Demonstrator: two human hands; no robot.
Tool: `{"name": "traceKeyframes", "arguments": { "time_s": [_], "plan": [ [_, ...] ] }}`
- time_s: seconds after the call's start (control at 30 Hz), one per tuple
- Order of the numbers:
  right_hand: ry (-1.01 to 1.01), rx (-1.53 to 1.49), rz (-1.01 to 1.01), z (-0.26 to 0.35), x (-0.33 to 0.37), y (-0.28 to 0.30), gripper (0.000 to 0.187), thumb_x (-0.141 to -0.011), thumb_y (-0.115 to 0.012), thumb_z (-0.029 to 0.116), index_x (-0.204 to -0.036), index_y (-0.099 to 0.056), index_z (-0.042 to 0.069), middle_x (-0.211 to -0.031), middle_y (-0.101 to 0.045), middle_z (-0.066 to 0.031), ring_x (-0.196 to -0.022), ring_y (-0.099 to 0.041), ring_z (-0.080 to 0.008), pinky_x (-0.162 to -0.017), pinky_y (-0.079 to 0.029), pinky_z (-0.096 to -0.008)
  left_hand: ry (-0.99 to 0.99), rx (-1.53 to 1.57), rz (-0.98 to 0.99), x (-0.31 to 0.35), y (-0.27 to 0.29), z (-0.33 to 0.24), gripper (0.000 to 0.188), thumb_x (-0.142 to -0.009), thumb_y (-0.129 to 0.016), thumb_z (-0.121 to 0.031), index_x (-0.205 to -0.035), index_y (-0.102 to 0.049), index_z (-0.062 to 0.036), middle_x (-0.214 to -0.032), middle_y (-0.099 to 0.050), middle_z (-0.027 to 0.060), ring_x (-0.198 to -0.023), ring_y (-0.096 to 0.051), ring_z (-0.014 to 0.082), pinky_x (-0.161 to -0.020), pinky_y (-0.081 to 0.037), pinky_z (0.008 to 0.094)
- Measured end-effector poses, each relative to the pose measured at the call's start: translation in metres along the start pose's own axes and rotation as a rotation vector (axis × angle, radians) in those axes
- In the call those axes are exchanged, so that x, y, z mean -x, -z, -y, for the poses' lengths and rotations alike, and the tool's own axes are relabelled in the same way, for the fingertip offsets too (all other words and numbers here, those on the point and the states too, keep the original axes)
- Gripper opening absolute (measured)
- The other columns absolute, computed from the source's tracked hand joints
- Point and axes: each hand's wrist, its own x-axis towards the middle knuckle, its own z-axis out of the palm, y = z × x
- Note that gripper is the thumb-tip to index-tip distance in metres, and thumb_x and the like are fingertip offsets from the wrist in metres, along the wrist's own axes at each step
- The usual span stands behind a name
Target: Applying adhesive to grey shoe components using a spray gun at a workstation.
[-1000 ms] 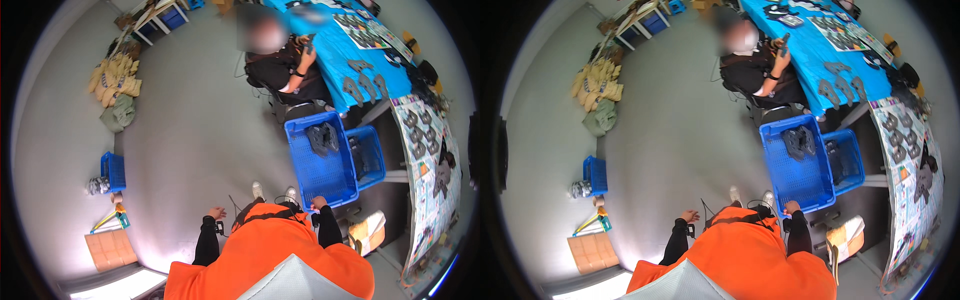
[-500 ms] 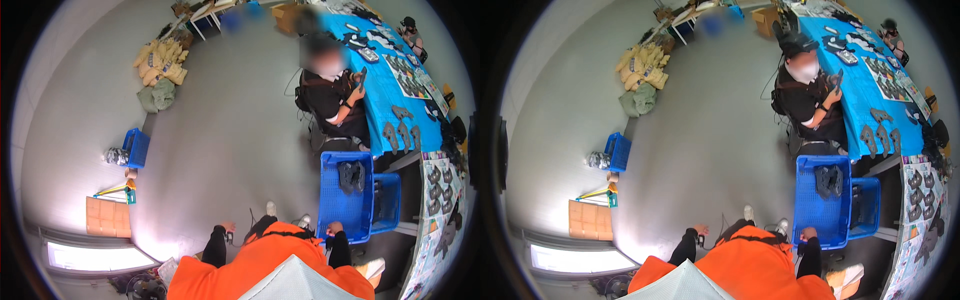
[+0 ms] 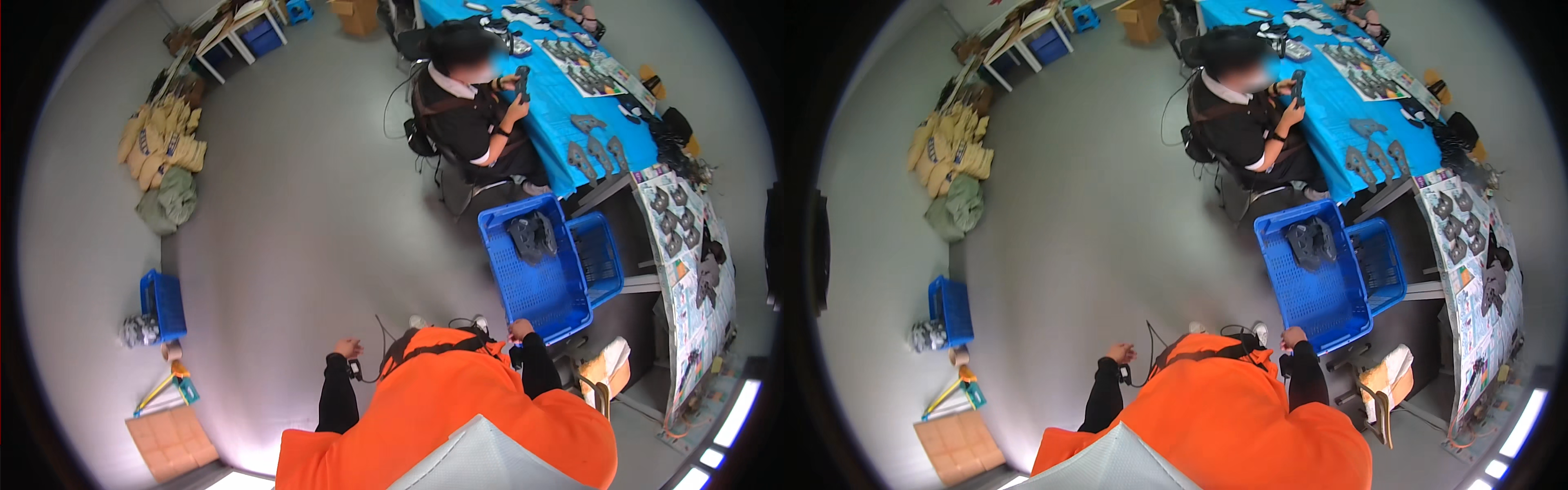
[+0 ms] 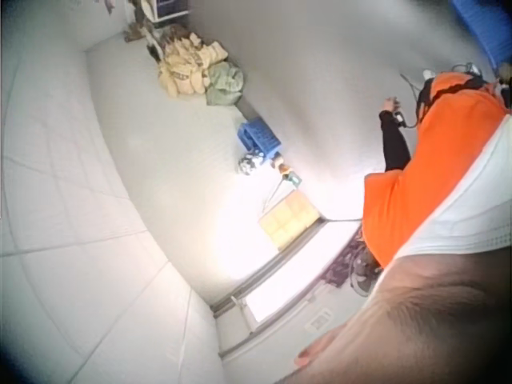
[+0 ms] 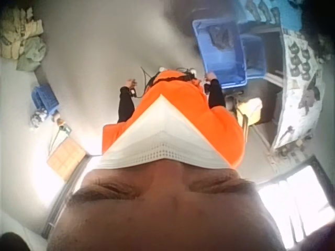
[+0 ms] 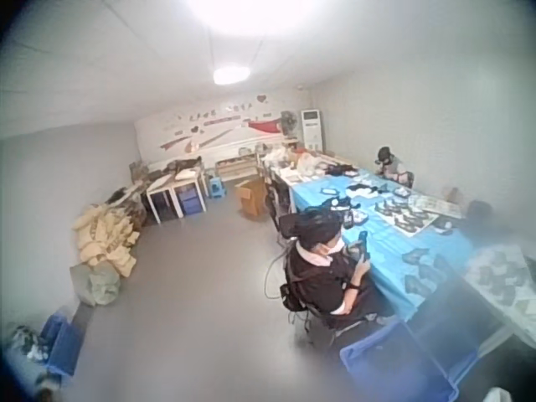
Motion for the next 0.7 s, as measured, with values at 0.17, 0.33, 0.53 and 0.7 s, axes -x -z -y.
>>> {"name": "traceKeyframes", "arguments": {
  "time_s": [0.17, 0.33, 0.53, 0.7],
  "plan": [
    [0.219, 0.198, 0.017, -0.029, -0.018, -0.006, 0.018, -0.085, -0.053, 0.012, -0.088, -0.06, -0.005, -0.064, -0.062, -0.0182, -0.05, -0.064, -0.0269, -0.039, -0.05, -0.0361, 0.065, -0.046, 0.099, -0.022, 0.021, -0.013, 0.032, -0.09, -0.054, -0.029, -0.111, -0.058, -0.0044, -0.089, -0.069, 0.0108, -0.072, -0.067, 0.0188, -0.059, -0.051, 0.0307],
    [0.086, 0.134, -0.017, 0.012, -0.013, -0.017, 0.023, -0.087, -0.05, 0.018, -0.082, -0.065, 0.001, -0.066, -0.066, -0.0108, -0.053, -0.065, -0.0207, -0.046, -0.051, -0.0338, 0.095, -0.003, 0.042, -0.023, 0.045, -0.013, 0.033, -0.09, -0.053, -0.027, -0.113, -0.058, -0.003, -0.09, -0.069, 0.0106, -0.069, -0.066, 0.0174, -0.06, -0.051, 0.0291],
    [-0.147, 0.076, 0.013, 0.081, -0.028, -0.037, 0.022, -0.088, -0.05, 0.014, -0.091, -0.063, -0.004, -0.069, -0.066, -0.0171, -0.052, -0.065, -0.0248, -0.042, -0.049, -0.0352, 0.097, 0.091, -0.021, -0.045, 0.061, -0.029, 0.029, -0.09, -0.055, -0.024, -0.108, -0.06, -0.0013, -0.091, -0.068, 0.0128, -0.07, -0.067, 0.02, -0.057, -0.054, 0.0295],
    [-0.192, 0.243, 0.041, 0.206, -0.048, -0.055, 0.023, -0.089, -0.05, 0.013, -0.092, -0.065, -0.003, -0.069, -0.067, -0.0157, -0.049, -0.063, -0.0216, -0.037, -0.045, -0.0326, 0.151, 0.175, -0.057, -0.038, 0.092, -0.058, 0.033, -0.092, -0.052, -0.023, -0.116, -0.055, 0.0011, -0.094, -0.067, 0.0159, -0.077, -0.068, 0.0249, -0.065, -0.056, 0.0331]
  ]
}}
